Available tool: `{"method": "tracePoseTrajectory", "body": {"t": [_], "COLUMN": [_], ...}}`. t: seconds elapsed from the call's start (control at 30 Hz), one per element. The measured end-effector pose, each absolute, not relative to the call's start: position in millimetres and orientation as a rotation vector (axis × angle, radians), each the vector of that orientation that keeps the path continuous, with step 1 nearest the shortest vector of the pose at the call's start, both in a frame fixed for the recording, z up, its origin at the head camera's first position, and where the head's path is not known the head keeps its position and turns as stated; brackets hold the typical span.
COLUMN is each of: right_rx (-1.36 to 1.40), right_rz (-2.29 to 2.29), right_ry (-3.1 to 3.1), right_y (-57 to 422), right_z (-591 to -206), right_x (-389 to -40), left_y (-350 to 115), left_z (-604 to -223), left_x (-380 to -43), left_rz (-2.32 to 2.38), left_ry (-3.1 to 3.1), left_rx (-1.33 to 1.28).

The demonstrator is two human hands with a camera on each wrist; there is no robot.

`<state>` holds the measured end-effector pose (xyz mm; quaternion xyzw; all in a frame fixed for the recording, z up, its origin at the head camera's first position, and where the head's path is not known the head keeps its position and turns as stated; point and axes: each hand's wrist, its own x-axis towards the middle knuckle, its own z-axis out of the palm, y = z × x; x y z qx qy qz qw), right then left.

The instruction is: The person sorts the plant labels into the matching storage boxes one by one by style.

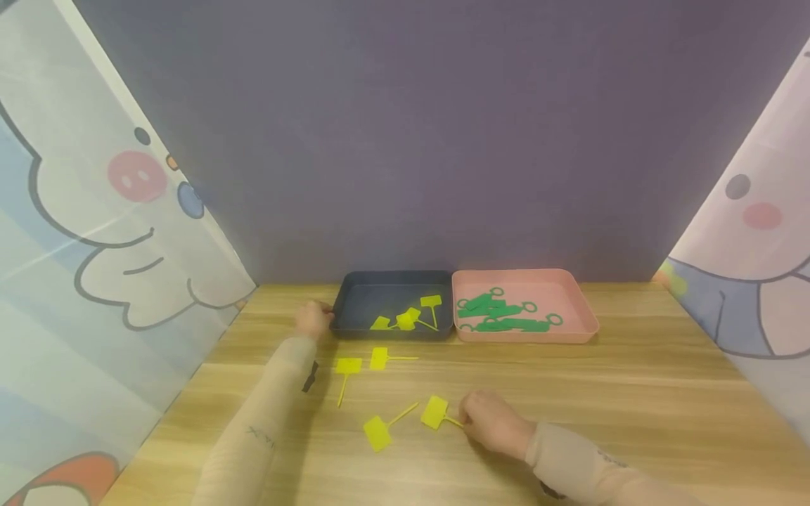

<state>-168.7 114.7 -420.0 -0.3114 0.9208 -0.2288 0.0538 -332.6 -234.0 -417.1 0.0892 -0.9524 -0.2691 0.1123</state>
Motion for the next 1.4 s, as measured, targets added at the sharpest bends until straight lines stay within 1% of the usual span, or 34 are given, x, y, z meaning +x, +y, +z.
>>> {"method": "tracePoseTrajectory", "body": {"t": [0.27, 0.4, 0.57, 0.73, 1.03, 1.17, 1.2, 1.4], "right_rx": [-0.893, -0.858, -0.902, -0.869, -0.861, -0.873, -0.879, -0.857], "right_rz": [-0.723, -0.737, -0.745, -0.753, -0.787, -0.794, -0.78, -0.711], "right_ry": [2.839, 2.86, 2.926, 2.989, 2.967, 2.984, 2.998, 3.01], "right_y": [113, 112, 109, 105, 100, 97, 96, 91], "right_z": [-409, -404, -396, -389, -382, -380, -380, -375], "right_x": [-177, -182, -191, -203, -216, -220, -222, -234], "left_y": [-231, -231, -230, -230, -230, -231, -235, -235], "left_z": [-412, -414, -417, -416, -416, -418, -425, -423], "left_x": [-324, -325, -326, -327, -327, -331, -337, -338], "left_rz": [-0.725, -0.742, -0.773, -0.781, -0.776, -0.808, -0.802, -0.802], "left_ry": [-2.77, -2.774, -2.774, -2.773, -2.767, -2.778, -2.753, -2.749], "left_rx": [0.229, 0.226, 0.248, 0.252, 0.242, 0.271, 0.244, 0.262]}}
